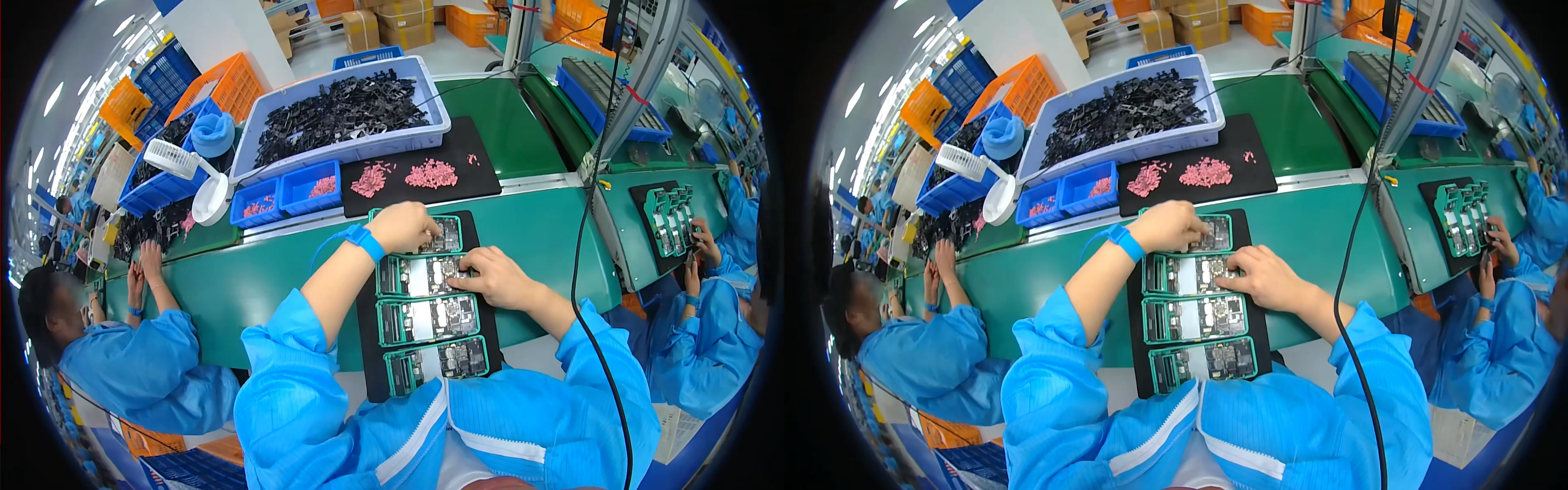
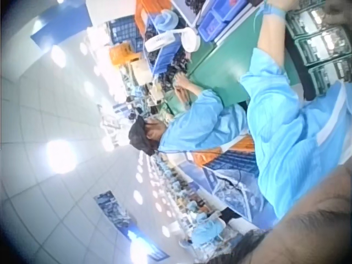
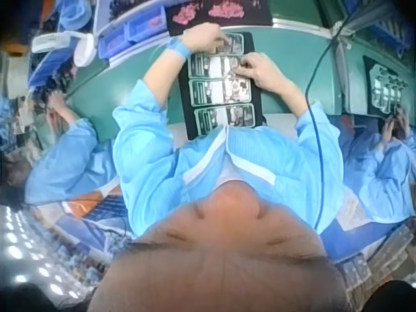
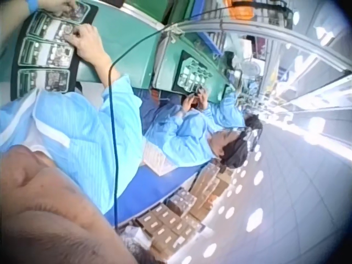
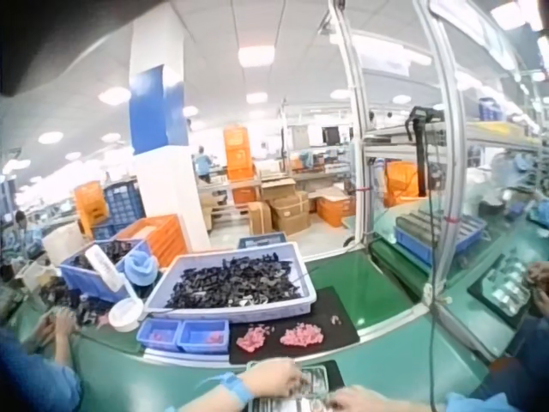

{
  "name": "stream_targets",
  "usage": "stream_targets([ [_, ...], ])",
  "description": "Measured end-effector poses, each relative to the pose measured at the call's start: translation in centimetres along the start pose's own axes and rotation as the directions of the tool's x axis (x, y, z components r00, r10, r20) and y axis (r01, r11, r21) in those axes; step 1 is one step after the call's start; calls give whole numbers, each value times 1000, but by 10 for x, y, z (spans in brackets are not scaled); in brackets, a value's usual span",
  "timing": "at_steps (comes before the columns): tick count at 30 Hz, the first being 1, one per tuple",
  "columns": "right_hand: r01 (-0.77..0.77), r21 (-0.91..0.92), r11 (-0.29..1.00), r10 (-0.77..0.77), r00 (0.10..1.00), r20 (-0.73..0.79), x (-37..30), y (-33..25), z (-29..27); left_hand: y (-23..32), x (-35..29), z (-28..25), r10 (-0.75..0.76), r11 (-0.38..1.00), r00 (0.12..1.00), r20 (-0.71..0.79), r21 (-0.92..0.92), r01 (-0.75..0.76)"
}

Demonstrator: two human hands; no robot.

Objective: Assembling electronic components onto printed circuit boards at a factory workstation.

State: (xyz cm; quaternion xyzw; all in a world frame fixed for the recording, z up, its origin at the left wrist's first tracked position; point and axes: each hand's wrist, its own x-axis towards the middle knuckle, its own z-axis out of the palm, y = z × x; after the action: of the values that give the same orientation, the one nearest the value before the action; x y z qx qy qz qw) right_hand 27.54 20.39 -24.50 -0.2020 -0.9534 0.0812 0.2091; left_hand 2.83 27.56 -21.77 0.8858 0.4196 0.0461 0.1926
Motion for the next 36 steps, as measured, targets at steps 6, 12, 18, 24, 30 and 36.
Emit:
stream_targets([
  [6,-217,204,954,279,894,-351,27,45,5,-37,69,7,-309,951,912,-268,-93,295],
  [12,-472,214,855,518,788,-331,52,114,18,-40,102,26,-546,815,720,-428,-75,574],
  [18,-565,137,813,580,774,-254,77,140,30,-37,109,26,-510,841,732,-451,-83,535],
  [24,-698,-55,714,669,703,-241,102,136,38,-57,103,23,-396,904,844,-362,5,427],
  [30,-658,-215,722,627,753,-199,103,136,38,-50,95,21,-261,940,911,-318,130,315],
  [36,-518,-249,819,500,856,-135,74,126,25,-28,55,1,-22,999,976,-217,-45,12],
])
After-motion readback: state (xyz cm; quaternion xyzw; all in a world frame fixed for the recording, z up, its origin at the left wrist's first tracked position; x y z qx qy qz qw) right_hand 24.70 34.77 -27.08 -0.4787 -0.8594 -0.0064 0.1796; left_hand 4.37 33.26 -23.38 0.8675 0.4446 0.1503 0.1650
